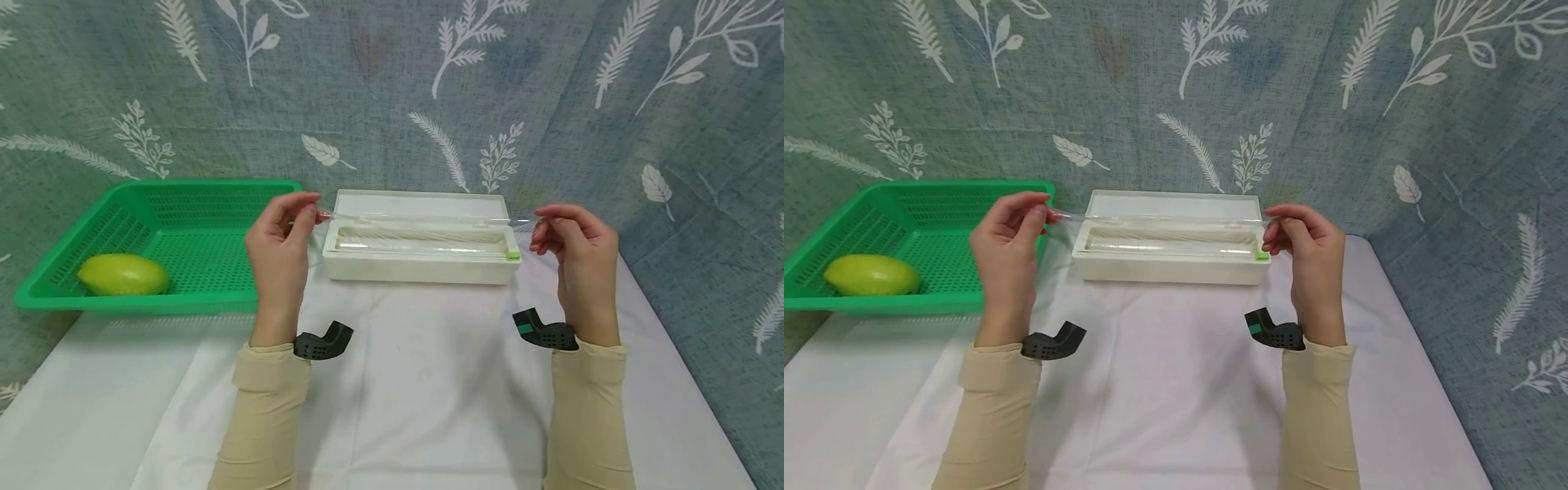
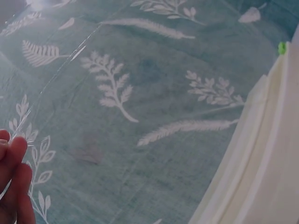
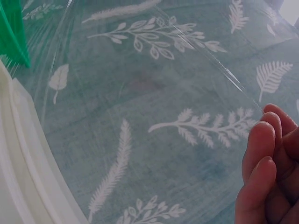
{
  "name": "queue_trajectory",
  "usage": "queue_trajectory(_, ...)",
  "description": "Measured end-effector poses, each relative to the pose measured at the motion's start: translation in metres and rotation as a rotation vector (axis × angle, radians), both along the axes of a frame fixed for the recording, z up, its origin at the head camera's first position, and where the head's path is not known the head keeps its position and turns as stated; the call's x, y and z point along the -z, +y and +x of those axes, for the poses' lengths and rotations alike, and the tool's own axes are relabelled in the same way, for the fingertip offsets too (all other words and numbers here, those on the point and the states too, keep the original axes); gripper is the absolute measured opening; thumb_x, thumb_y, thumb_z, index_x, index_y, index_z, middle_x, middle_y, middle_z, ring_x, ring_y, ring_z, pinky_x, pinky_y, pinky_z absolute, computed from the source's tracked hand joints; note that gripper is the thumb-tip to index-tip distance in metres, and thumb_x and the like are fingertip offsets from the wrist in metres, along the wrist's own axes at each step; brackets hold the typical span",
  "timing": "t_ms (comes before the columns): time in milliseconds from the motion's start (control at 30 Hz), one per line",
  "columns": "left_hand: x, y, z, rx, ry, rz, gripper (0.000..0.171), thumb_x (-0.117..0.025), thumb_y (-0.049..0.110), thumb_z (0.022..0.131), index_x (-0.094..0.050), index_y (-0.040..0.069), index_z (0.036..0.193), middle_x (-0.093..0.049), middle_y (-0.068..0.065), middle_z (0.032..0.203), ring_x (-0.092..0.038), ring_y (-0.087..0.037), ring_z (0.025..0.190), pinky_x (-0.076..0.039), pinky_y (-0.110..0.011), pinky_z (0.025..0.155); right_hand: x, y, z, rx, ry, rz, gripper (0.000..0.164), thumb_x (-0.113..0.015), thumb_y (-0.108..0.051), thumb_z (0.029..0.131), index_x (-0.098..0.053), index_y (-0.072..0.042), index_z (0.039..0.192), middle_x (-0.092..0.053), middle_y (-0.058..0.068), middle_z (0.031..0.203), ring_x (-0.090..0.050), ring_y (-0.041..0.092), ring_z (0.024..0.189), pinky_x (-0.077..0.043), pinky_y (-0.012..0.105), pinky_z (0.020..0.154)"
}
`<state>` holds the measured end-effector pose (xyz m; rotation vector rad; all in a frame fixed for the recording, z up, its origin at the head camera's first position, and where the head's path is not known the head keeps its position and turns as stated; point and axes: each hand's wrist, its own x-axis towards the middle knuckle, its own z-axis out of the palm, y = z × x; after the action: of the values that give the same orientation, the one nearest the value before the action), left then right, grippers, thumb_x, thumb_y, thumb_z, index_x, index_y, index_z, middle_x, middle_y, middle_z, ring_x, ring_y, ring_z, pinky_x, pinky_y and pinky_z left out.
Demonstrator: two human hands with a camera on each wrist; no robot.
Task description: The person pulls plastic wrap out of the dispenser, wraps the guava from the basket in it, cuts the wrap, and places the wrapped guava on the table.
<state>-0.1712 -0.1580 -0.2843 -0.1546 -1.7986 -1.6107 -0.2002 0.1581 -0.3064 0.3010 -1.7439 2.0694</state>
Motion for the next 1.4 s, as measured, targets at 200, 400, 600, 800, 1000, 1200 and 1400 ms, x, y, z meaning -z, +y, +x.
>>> queue_trajectory(200,-0.002,0.0,0.003,-0.011,0.023,-0.005,0.013,-0.058,0.004,0.085,-0.066,0.002,0.095,-0.063,-0.015,0.085,-0.06,-0.018,0.079,-0.042,-0.03,0.079,-0.001,-0.002,0.003,-0.003,0.021,-0.003,0.022,-0.05,-0.009,0.09,-0.06,0.01,0.096,-0.054,0.017,0.075,-0.051,0.024,0.062,-0.048,0.026,0.056)
queue_trajectory(400,-0.003,0.0,0.004,0.011,0.042,0.02,0.013,-0.058,0.003,0.085,-0.065,0.0,0.095,-0.064,-0.012,0.09,-0.061,-0.02,0.078,-0.044,-0.03,0.079,-0.004,-0.002,0.006,-0.005,0.043,-0.019,0.022,-0.049,-0.006,0.09,-0.06,0.012,0.095,-0.054,0.017,0.074,-0.05,0.024,0.062,-0.048,0.026,0.056)
queue_trajectory(600,-0.005,0.0,0.006,0.004,0.045,0.031,0.013,-0.058,0.002,0.085,-0.064,-0.002,0.096,-0.065,-0.008,0.087,-0.061,-0.019,0.079,-0.042,-0.029,0.078,-0.006,-0.003,0.009,0.011,0.072,-0.027,0.021,-0.05,-0.006,0.089,-0.06,0.012,0.094,-0.054,0.018,0.074,-0.05,0.025,0.062,-0.048,0.026,0.056)
queue_trajectory(800,-0.006,0.0,0.008,0.016,0.063,0.052,0.013,-0.059,0.002,0.084,-0.065,-0.002,0.095,-0.064,-0.012,0.084,-0.062,-0.019,0.078,-0.043,-0.029,0.078,-0.009,-0.004,0.012,0.037,0.094,-0.034,0.021,-0.05,-0.006,0.089,-0.06,0.013,0.094,-0.054,0.018,0.073,-0.05,0.025,0.061,-0.047,0.025,0.055)
queue_trajectory(1000,-0.007,0.001,0.01,0.04,0.089,0.078,0.012,-0.059,0.001,0.084,-0.065,-0.002,0.093,-0.063,-0.015,0.08,-0.061,-0.02,0.077,-0.044,-0.03,0.078,-0.01,-0.004,0.013,0.026,0.127,-0.081,0.02,-0.049,-0.002,0.088,-0.059,0.016,0.092,-0.054,0.018,0.071,-0.049,0.024,0.059,-0.047,0.026,0.054)
queue_trajectory(1200,-0.01,0.001,0.011,0.052,0.125,0.107,0.011,-0.059,-0.001,0.083,-0.065,-0.002,0.092,-0.063,-0.014,0.078,-0.06,-0.02,0.076,-0.044,-0.028,0.076,-0.013,-0.005,0.015,0.009,0.154,-0.102,0.02,-0.048,0.0,0.088,-0.058,0.017,0.091,-0.054,0.018,0.07,-0.049,0.024,0.058,-0.046,0.026,0.053)
queue_trajectory(1400,-0.011,0.001,0.012,0.081,0.161,0.148,0.011,-0.059,-0.003,0.082,-0.064,-0.005,0.091,-0.062,-0.014,0.077,-0.06,-0.021,0.075,-0.045,-0.027,0.073,-0.015,-0.007,0.019,0.013,0.187,-0.098,0.02,-0.047,0.001,0.088,-0.058,0.018,0.09,-0.053,0.019,0.07,-0.048,0.024,0.057,-0.046,0.026,0.053)
